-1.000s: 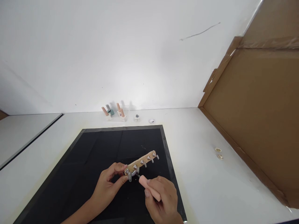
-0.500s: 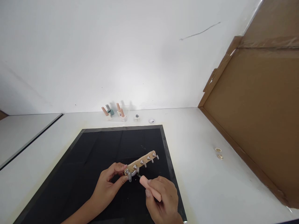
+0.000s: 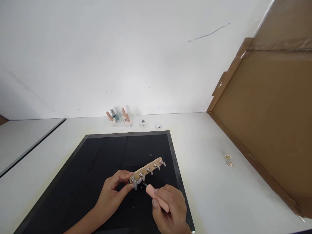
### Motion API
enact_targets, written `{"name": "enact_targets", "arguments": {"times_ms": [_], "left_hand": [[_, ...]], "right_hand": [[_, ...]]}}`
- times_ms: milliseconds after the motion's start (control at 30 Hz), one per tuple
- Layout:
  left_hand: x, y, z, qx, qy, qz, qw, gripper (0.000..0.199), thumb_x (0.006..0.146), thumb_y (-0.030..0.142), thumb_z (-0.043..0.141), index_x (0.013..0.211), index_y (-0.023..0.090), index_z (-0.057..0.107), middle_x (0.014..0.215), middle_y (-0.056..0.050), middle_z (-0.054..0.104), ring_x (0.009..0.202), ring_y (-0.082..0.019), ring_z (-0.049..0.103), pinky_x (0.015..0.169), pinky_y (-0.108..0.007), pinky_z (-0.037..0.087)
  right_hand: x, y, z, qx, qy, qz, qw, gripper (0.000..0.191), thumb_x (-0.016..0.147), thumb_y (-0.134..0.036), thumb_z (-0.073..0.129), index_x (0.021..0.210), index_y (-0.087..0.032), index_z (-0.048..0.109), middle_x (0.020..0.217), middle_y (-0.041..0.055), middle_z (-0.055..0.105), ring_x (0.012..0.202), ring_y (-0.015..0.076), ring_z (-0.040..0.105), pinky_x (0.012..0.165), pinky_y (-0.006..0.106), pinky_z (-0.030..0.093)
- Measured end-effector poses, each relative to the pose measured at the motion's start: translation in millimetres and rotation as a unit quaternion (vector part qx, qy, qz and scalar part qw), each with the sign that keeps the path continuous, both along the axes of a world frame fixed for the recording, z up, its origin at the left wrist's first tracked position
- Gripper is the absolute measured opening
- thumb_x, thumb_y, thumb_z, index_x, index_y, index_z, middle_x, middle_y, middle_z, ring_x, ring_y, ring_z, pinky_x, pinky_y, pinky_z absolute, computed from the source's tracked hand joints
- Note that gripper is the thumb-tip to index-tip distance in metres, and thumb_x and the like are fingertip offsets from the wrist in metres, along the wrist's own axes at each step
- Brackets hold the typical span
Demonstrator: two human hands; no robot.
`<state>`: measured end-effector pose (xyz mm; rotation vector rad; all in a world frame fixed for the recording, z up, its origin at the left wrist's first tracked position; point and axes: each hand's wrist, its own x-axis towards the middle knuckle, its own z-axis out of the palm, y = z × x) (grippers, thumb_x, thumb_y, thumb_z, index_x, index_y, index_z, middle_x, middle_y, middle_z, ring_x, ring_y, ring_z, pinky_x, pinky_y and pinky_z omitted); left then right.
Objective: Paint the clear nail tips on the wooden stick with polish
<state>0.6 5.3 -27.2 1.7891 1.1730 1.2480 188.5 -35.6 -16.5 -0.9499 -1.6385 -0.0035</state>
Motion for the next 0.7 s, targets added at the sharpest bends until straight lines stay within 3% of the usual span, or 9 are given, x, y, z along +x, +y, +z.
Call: {"name": "enact_targets", "arguments": {"times_ms": [433,700], "left_hand": [[0.5,0.6,0.8,0.002,-0.005,0.000,1.000,0.010,0.070,0.013,0.068,0.077,0.020,0.065,0.067,0.002,0.068,0.055,-0.010,0.059,0.055,-0.018,0.050],[0.4,0.1,2.2,-0.016,0.001,0.004,1.000,0.006,0.070,0.015,0.066,0.075,0.019,0.066,0.065,0.001,0.068,0.055,-0.012,0.059,0.054,-0.021,0.051]], "right_hand": [[1.6,-1.7,-0.7,-0.009,-0.004,0.004,1.000,0.016,0.083,-0.009,0.048,0.094,-0.018,0.056,0.066,0.0027,0.065,0.054,0.0146,0.062,0.050,0.025,0.051],[1.0,-2.5,-0.4,-0.007,-0.001,-0.027,1.000,0.014,0.083,-0.011,0.049,0.092,-0.019,0.056,0.063,0.0021,0.065,0.052,0.0158,0.062,0.049,0.027,0.052]]}}
